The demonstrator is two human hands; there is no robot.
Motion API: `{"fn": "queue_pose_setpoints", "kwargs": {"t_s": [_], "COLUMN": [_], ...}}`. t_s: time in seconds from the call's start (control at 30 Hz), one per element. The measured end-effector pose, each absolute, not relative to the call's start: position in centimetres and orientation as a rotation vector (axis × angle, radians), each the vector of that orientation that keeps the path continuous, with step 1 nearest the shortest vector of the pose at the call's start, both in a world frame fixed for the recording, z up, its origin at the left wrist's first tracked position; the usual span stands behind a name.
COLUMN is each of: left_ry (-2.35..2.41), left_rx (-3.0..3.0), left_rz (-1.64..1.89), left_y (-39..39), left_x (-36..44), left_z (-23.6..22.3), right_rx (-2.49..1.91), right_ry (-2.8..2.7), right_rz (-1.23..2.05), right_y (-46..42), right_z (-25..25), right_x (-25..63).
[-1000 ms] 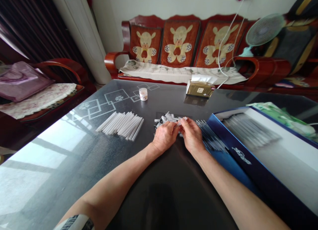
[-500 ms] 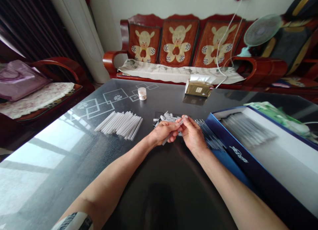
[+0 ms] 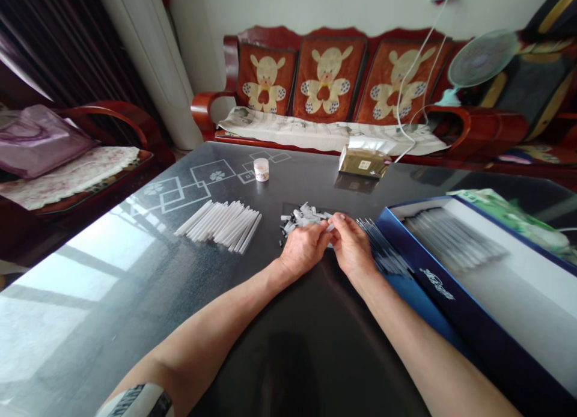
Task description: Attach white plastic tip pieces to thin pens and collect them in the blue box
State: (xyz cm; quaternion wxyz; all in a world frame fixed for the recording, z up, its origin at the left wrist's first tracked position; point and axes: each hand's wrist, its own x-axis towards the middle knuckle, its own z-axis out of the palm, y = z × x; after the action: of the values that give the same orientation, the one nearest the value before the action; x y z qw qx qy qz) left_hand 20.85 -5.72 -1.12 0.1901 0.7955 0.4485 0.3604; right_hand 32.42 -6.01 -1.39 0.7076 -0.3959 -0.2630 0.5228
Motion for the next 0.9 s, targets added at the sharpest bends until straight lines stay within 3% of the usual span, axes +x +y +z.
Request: {"fn": "queue_pose_setpoints", "kwargs": {"t_s": [0.1,0.37,0.5,0.67,0.9], "left_ry": [1.248,0.95,1.022,1.187,1.263], "left_rx": [2.287,1.738,1.828,1.851,1.792], "left_rz": [0.999,0.925,1.082,1.2,1.279], "left_y": [-5.8,-4.9,-4.5,-3.3,-2.1], "left_x": [20.8,20.2,19.6,18.6,17.7], "left_z": [-0.9,-0.8,-1.3,-2.1,-2.6], "right_rx": [-0.877,-0.871,-1.079,-1.194,-1.218], "right_ry": [-0.579,-0.529,-1.01,-1.744,-2.01], "right_rz": [1.159,0.994,0.746,0.167,-0.121], "right_y": [-5.9,-4.4,-5.5,-6.6,-5.8], "right_z": [-1.3,-1.0,-2.1,-2.7,-3.3], "right_x": [32.6,36.9,36.1,35.2,35.7]}}
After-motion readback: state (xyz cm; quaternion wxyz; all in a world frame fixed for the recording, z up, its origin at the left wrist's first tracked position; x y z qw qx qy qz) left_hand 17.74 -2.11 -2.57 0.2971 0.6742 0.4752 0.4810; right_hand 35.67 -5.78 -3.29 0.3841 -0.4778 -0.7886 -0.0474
